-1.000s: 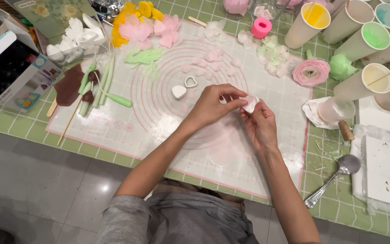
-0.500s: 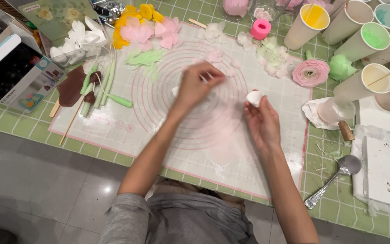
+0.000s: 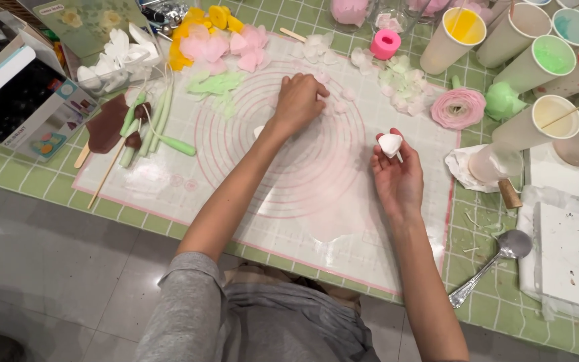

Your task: Using a small cutter and hands to shape wax pieces into decorative elements on a silicone mat.

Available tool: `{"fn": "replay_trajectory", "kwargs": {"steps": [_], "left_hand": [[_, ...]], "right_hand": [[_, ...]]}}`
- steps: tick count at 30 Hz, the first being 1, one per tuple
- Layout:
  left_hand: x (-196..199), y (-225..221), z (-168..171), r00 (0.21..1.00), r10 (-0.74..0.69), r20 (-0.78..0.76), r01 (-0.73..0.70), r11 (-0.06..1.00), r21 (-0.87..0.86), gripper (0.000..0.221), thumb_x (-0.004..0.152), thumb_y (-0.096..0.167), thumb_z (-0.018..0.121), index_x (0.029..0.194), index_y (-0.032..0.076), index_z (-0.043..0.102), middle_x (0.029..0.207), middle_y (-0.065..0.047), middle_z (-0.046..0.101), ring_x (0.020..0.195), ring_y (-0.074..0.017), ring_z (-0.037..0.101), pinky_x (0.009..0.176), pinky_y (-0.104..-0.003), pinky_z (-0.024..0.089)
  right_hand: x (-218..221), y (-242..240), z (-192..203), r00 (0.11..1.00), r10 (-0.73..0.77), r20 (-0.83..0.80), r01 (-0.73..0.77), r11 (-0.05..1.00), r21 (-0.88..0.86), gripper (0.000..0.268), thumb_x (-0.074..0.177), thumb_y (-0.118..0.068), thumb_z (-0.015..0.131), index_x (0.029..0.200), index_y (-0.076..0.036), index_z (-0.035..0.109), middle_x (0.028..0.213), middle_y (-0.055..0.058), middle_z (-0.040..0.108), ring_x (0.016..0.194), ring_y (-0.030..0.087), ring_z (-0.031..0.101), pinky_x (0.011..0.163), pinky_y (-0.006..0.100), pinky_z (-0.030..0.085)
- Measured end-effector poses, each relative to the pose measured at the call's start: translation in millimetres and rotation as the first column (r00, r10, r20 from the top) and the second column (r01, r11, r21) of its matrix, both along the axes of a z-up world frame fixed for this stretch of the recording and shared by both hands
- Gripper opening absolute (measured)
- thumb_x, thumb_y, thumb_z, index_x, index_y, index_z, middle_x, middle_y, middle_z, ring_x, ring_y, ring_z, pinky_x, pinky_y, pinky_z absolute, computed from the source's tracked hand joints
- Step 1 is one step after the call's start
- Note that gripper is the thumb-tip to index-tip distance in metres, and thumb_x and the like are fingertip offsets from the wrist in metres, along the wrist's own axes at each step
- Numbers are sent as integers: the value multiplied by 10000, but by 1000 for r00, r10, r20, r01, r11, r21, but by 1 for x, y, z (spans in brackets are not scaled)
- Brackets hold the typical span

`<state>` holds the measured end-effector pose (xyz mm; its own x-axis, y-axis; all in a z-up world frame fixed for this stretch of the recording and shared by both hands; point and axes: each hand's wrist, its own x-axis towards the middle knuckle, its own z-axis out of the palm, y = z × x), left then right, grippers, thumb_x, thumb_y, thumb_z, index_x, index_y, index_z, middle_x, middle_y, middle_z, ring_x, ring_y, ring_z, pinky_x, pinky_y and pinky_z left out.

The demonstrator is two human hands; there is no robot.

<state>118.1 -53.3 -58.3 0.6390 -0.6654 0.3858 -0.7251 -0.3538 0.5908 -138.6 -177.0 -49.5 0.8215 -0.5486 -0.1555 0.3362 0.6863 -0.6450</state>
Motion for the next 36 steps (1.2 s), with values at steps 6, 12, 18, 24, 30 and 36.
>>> {"fn": "replay_trajectory", "kwargs": {"steps": [6,12,18,24,30,36], "left_hand": [[-18,70,46,988,125,88,-135,984,118,211,705,182,858,855,65,767,858,-140,727,925,-323,660,865,-496,405],[-38,93,44,982,175,64,-186,948,259,331,621,228,910,812,17,741,882,-157,730,911,-332,660,874,-471,396],[-39,86,32,986,76,149,-98,984,146,288,708,182,864,937,41,761,953,-127,720,985,-310,637,901,-473,381],[-80,56,38,948,-318,11,314,942,120,359,761,199,835,1087,74,748,1028,-82,647,1088,-264,572,927,-447,361],[-90,48,31,941,-337,32,326,928,183,367,742,180,837,1090,89,764,1020,-67,638,1087,-239,570,913,-430,357],[-90,47,27,941,-340,1,335,928,161,393,732,189,851,1102,88,768,1026,-67,625,1073,-235,561,900,-427,355]], "right_hand": [[-2,-13,-13,998,-2,64,0,1000,24,415,1058,-255,473,1395,-26,549,1255,166,649,1065,259,649,936,364,533],[-7,-6,8,998,-56,24,56,998,4,387,1062,-303,473,1304,-23,589,1170,146,666,992,241,631,864,362,516],[-10,-9,9,994,-110,-27,98,953,-285,266,1090,-277,565,1066,-20,628,1009,97,662,834,191,611,708,321,491],[-4,16,22,926,-301,-227,-63,470,-880,108,978,-88,754,1056,-13,742,900,-18,658,650,26,467,555,199,354],[-2,43,47,842,-290,-454,-341,367,-866,201,921,-139,780,1104,-57,769,749,15,671,602,41,546,538,224,444],[6,45,49,862,-302,-407,-392,111,-913,323,862,-156,806,1171,-72,770,814,95,718,552,133,560,557,312,492]]}}
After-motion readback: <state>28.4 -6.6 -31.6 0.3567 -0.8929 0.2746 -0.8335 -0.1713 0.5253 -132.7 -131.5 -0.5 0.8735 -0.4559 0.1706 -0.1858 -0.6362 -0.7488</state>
